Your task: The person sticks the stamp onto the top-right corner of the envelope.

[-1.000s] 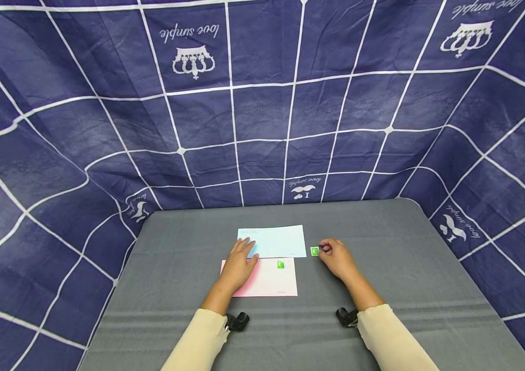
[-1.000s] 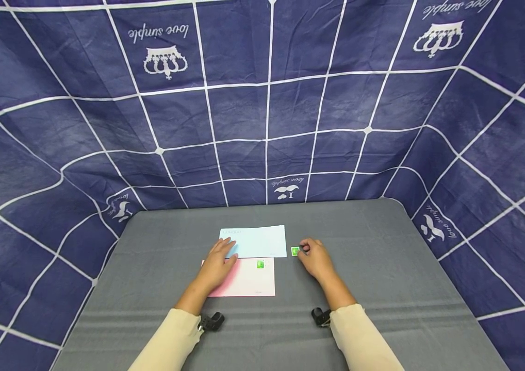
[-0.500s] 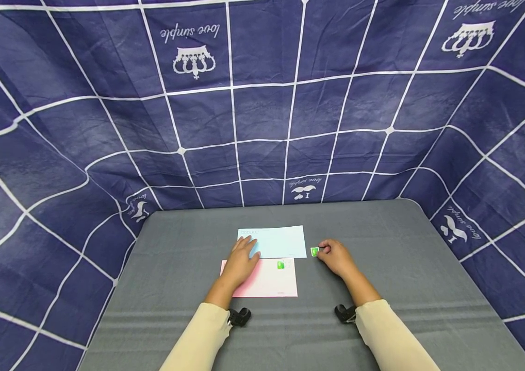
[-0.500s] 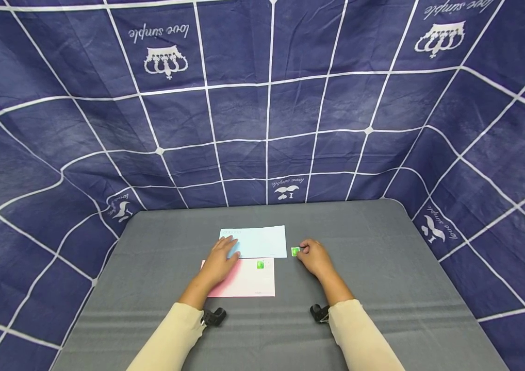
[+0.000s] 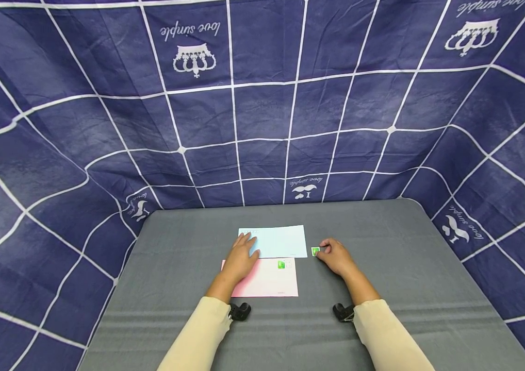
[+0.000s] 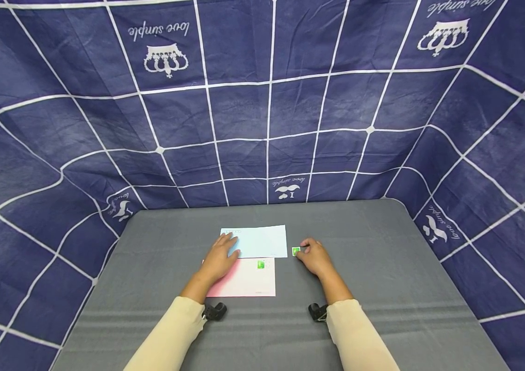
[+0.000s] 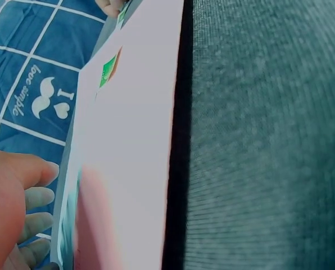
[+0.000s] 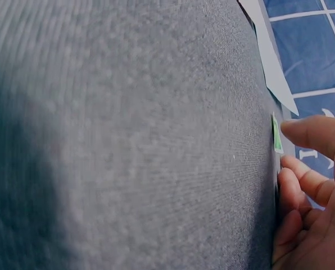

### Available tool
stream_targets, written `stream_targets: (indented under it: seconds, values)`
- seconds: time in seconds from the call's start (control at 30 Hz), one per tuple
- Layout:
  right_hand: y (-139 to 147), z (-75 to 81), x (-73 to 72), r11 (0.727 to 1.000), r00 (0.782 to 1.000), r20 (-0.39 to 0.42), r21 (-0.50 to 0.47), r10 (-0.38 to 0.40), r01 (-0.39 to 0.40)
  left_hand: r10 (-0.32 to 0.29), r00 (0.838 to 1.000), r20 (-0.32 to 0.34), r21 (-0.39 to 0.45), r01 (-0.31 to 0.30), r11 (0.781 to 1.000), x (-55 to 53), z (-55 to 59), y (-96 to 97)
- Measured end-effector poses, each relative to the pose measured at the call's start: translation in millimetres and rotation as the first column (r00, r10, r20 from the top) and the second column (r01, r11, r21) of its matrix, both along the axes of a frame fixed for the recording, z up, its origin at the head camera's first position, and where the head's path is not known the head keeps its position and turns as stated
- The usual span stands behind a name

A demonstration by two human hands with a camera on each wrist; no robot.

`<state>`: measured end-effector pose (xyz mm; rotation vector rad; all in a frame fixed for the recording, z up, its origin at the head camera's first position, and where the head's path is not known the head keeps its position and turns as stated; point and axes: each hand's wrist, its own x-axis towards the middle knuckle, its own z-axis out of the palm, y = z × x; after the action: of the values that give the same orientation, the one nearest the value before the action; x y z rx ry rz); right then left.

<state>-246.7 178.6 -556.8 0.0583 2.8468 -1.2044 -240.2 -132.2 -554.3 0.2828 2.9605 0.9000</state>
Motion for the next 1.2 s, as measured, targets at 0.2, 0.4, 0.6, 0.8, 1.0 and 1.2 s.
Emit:
stream_targets:
  seconds: [0.2, 0.4, 0.6, 0.8, 1.0, 1.2]
  values:
    - [0.9, -2.9, -0.1, 1.0, 1.0, -0.01, -0.006, -0.01, 0.01, 0.001, 1.0, 0.0, -0.039, -0.001, 0.999, -2.4, -0.9, 2.4]
    - [1.1, -3.5, 0.3, 1.0, 1.0, -0.005, -0.011, -0.013, 0.013, 0.005, 1.0, 0.023, -0.072, -0.003, 0.997, -1.7, -1.3, 4.0]
    - [0.7, -2.7, 0.2, 1.0, 1.0, -0.008, -0.016, -0.009, 0.009, 0.004, 0.999, 0.052, -0.108, 0.002, 0.994, -1.9, -0.7, 4.6]
    - [1.0, -1.9, 0.6, 1.0, 1.0, -0.008, -0.016, -0.008, 0.008, -0.002, 0.998, 0.057, -0.106, 0.008, 0.994, -1.2, 0.3, 5.3]
    - [1.2, -1.9, 0.7, 1.0, 1.0, -0.007, -0.008, 0.002, -0.002, -0.009, 0.998, 0.064, -0.104, 0.016, 0.994, -0.3, 4.2, 5.2]
    - [1.1, -1.2, 1.2, 1.0, 1.0, -0.003, -0.003, 0.001, -0.001, -0.01, 0.999, 0.052, -0.106, 0.016, 0.994, 0.5, 3.8, 5.4]
